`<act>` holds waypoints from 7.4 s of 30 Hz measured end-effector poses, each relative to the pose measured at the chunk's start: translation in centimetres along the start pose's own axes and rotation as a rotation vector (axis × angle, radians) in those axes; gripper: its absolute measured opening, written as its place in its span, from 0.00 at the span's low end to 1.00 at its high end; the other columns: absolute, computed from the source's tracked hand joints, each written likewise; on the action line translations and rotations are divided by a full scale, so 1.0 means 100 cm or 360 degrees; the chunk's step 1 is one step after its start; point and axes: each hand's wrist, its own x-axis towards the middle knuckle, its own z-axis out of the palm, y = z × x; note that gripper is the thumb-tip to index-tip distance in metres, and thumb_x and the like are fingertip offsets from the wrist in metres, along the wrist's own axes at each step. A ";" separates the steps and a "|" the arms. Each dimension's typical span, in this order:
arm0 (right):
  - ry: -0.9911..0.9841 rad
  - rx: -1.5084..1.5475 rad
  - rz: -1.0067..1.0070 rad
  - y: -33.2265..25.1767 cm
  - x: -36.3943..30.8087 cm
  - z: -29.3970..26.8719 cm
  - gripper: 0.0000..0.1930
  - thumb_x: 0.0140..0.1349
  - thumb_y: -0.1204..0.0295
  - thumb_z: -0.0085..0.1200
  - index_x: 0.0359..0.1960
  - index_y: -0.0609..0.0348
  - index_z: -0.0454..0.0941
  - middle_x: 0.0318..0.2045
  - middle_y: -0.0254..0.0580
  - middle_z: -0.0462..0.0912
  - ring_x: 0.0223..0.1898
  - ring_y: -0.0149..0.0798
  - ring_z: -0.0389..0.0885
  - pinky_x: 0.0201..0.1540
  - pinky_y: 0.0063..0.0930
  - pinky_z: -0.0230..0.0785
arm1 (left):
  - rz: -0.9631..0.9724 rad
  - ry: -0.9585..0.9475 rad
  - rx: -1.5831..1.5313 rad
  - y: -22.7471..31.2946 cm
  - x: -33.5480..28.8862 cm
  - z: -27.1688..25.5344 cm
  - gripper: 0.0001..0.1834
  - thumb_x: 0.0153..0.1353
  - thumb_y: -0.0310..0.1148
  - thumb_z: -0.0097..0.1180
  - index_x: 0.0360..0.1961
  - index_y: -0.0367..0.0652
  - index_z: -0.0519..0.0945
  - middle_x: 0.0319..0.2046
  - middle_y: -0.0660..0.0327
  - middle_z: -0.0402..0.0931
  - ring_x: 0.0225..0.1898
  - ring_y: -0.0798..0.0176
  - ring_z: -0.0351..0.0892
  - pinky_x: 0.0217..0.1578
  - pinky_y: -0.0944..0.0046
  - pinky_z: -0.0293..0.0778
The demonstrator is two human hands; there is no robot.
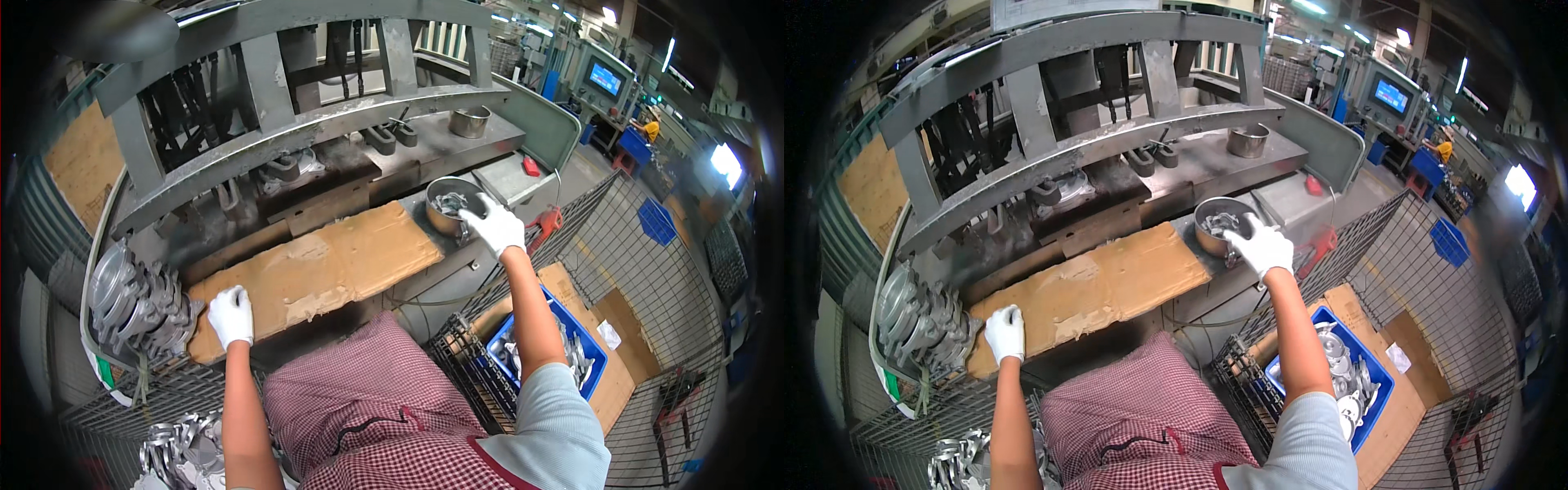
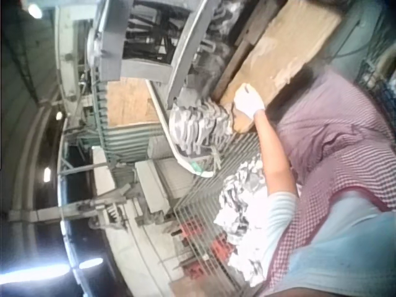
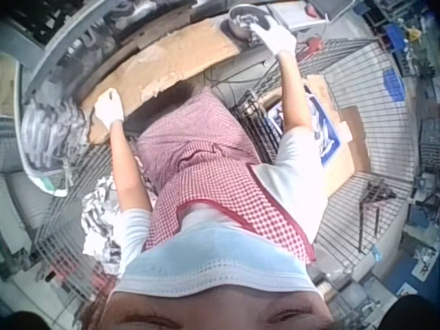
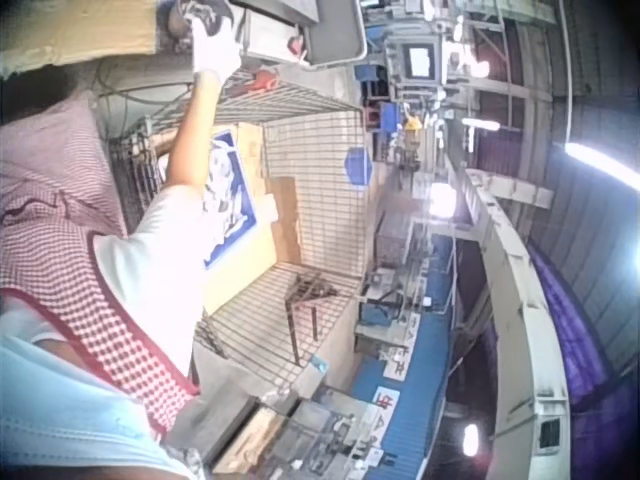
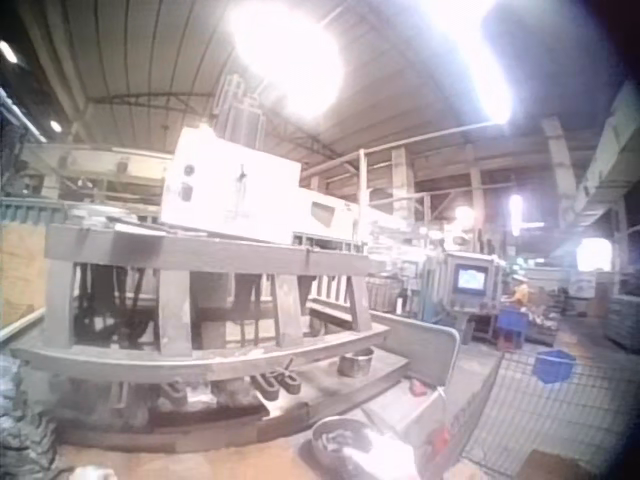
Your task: The person deburrs the edges of metal castings using a deburring tool, then sorts them into a plastic sorting bin by hand.
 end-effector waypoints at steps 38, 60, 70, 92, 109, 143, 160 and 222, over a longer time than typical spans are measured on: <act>0.0420 0.1731 -0.0025 -0.160 0.138 0.062 0.23 0.65 0.57 0.60 0.50 0.67 0.83 0.32 0.42 0.87 0.32 0.31 0.81 0.39 0.30 0.73 | -0.0007 0.0007 0.0010 0.008 0.001 -0.006 0.09 0.58 0.35 0.61 0.35 0.43 0.88 0.37 0.54 0.86 0.40 0.48 0.84 0.45 0.51 0.78; 0.0775 0.0156 -0.0294 0.050 -0.003 0.021 0.22 0.69 0.48 0.48 0.49 0.48 0.85 0.37 0.49 0.87 0.37 0.55 0.85 0.42 0.48 0.75 | -0.0054 -0.0068 -0.0076 0.001 -0.001 -0.003 0.16 0.59 0.35 0.63 0.47 0.42 0.85 0.47 0.50 0.84 0.51 0.46 0.81 0.54 0.50 0.74; 0.0963 0.0156 -0.0028 0.071 0.009 0.063 0.21 0.70 0.51 0.49 0.35 0.53 0.87 0.24 0.54 0.84 0.25 0.57 0.83 0.34 0.50 0.73 | -0.0143 -0.0455 0.0188 -0.004 0.003 0.003 0.25 0.57 0.35 0.65 0.57 0.43 0.80 0.59 0.47 0.76 0.58 0.44 0.75 0.58 0.48 0.70; 0.0917 -0.0174 -0.0198 0.070 0.005 0.058 0.17 0.71 0.57 0.47 0.40 0.51 0.86 0.34 0.43 0.87 0.26 0.51 0.84 0.32 0.47 0.73 | -0.0112 -0.0196 0.0191 0.003 0.000 0.001 0.14 0.60 0.38 0.61 0.43 0.42 0.87 0.48 0.53 0.84 0.51 0.48 0.81 0.55 0.49 0.73; 0.0949 0.0445 0.0023 0.064 0.005 0.052 0.20 0.69 0.54 0.52 0.36 0.57 0.87 0.25 0.58 0.83 0.28 0.58 0.83 0.37 0.50 0.73 | -0.0038 0.0075 0.0238 0.008 -0.001 -0.006 0.20 0.57 0.37 0.63 0.50 0.41 0.83 0.52 0.47 0.81 0.52 0.43 0.79 0.53 0.47 0.73; 0.0928 0.0546 0.0071 0.070 0.007 0.054 0.24 0.70 0.50 0.52 0.41 0.61 0.87 0.29 0.60 0.85 0.32 0.58 0.85 0.40 0.46 0.75 | -0.0271 0.0031 0.0301 0.018 0.001 -0.011 0.34 0.57 0.40 0.65 0.66 0.48 0.73 0.67 0.46 0.67 0.59 0.41 0.75 0.55 0.45 0.72; 0.0913 0.0546 0.0085 0.067 0.005 0.050 0.24 0.70 0.51 0.52 0.40 0.63 0.86 0.28 0.61 0.84 0.32 0.58 0.85 0.39 0.46 0.74 | -0.0174 -0.0176 0.0116 0.013 0.002 -0.011 0.15 0.58 0.38 0.63 0.42 0.42 0.87 0.45 0.51 0.85 0.48 0.48 0.82 0.52 0.50 0.75; 0.1236 0.1198 0.0623 0.141 0.027 0.044 0.32 0.59 0.60 0.70 0.63 0.59 0.74 0.53 0.40 0.83 0.50 0.36 0.82 0.55 0.29 0.72 | -0.0065 -0.0031 0.0128 0.014 -0.001 -0.015 0.11 0.59 0.40 0.61 0.34 0.46 0.88 0.38 0.56 0.86 0.42 0.50 0.84 0.46 0.51 0.77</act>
